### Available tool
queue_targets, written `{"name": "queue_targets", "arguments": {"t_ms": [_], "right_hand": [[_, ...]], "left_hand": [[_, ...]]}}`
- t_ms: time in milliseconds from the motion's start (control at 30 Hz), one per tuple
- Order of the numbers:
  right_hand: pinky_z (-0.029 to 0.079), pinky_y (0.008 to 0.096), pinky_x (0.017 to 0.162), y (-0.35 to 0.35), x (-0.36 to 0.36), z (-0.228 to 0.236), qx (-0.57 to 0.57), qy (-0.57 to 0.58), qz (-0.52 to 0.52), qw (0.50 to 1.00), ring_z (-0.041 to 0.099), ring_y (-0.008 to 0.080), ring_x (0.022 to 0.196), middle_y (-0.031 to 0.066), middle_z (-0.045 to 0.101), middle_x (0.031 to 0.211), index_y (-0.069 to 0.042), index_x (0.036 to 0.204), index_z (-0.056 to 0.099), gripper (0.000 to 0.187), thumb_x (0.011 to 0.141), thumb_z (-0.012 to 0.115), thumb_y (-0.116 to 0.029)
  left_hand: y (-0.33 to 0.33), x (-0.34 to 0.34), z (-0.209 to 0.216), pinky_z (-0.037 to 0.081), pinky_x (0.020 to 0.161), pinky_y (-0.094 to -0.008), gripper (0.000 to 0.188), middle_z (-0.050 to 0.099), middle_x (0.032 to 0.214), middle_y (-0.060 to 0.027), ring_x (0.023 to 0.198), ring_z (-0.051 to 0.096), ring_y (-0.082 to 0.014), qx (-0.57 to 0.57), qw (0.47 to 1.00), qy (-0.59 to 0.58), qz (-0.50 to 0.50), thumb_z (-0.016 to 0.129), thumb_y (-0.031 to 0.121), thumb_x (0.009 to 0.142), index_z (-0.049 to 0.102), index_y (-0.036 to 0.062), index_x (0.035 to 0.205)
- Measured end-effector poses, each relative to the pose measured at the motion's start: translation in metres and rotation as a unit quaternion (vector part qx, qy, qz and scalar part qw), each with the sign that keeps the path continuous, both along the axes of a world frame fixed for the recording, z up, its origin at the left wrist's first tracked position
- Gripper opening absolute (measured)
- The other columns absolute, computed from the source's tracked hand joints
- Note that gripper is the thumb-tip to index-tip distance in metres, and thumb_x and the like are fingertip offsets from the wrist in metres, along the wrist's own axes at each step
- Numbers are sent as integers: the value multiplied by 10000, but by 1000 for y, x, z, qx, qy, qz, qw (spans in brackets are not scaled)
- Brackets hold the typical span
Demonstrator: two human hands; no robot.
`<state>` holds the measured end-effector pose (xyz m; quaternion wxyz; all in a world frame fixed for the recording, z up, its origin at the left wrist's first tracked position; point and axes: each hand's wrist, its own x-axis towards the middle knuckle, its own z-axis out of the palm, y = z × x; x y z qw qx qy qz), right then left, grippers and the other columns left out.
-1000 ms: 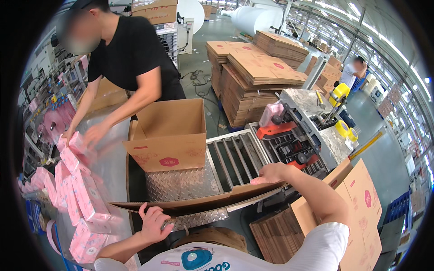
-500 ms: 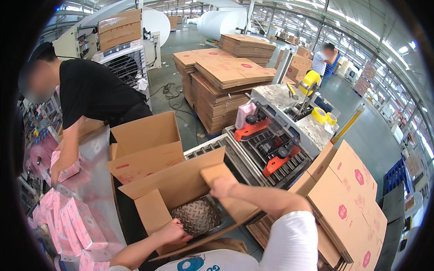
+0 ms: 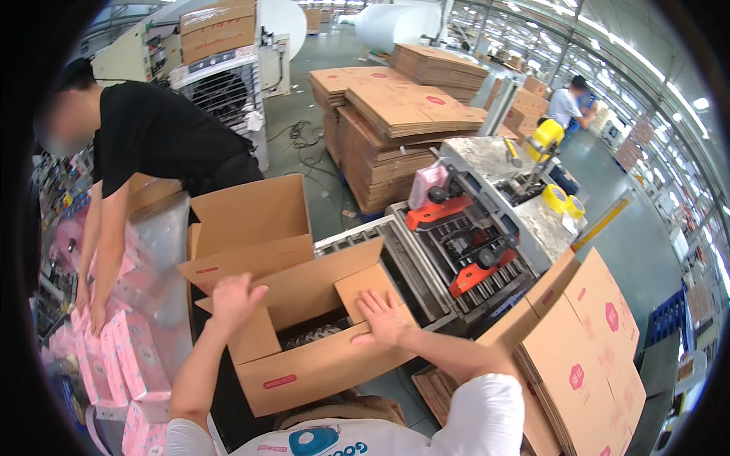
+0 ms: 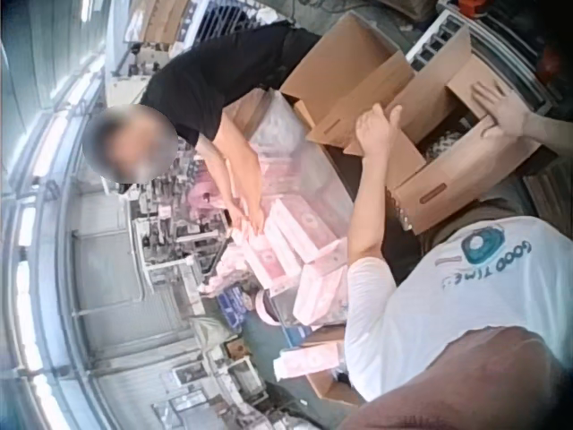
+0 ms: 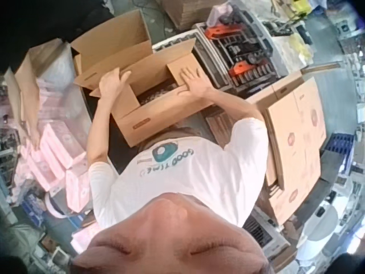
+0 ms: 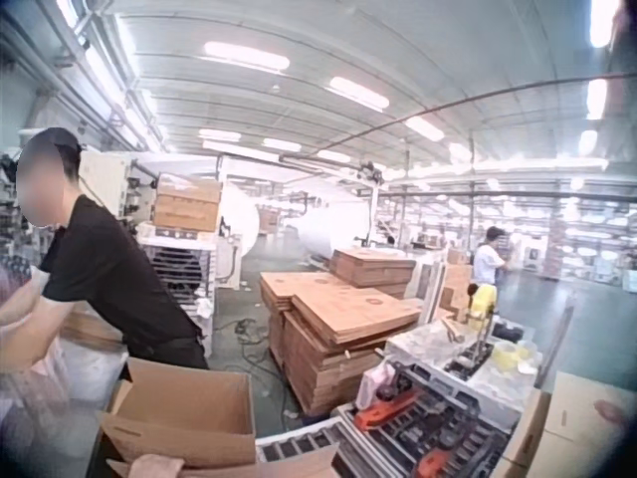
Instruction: The person packs pink tissue boxes into cardboard boxes and slides the filled boxes onto a conveyor belt.
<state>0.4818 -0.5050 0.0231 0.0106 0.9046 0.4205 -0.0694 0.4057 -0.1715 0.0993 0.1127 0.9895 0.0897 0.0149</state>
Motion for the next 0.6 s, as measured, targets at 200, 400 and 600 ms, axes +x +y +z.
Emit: {"name": "queue_targets", "arguments": {"t_ms": [200,400,600], "right_hand": [[326,451,1020,-1,24,-34,629,246,-450,584,384,285,1270,200,344,1406,26,1374,297,781,889,426,-572],[397,375,951,-58,55,-205,263,337,-453,782,540,274,1093,146,598,1173,49,1207,528,781,899,324,-638],[408,394,956,-65,26,-138,395,534,-404,629,502,221,1118,107,529,1254,-41,1310,446,618,911,458,-514]], "left_hand": [[-21,-116,-103,186,1093,-492,853,308,1426,-219,1347,261,-320,72,993,-15,-88,554,519,804,289,-60,1371],[80,-152,-130,92,1137,-452,720,178,1506,-168,1410,129,-271,-86,988,-47,115,486,361,888,187,6,1438],[78,-224,-201,104,1131,-437,544,190,1503,-170,1407,144,-274,-15,949,51,309,341,342,961,288,40,1410]]}}
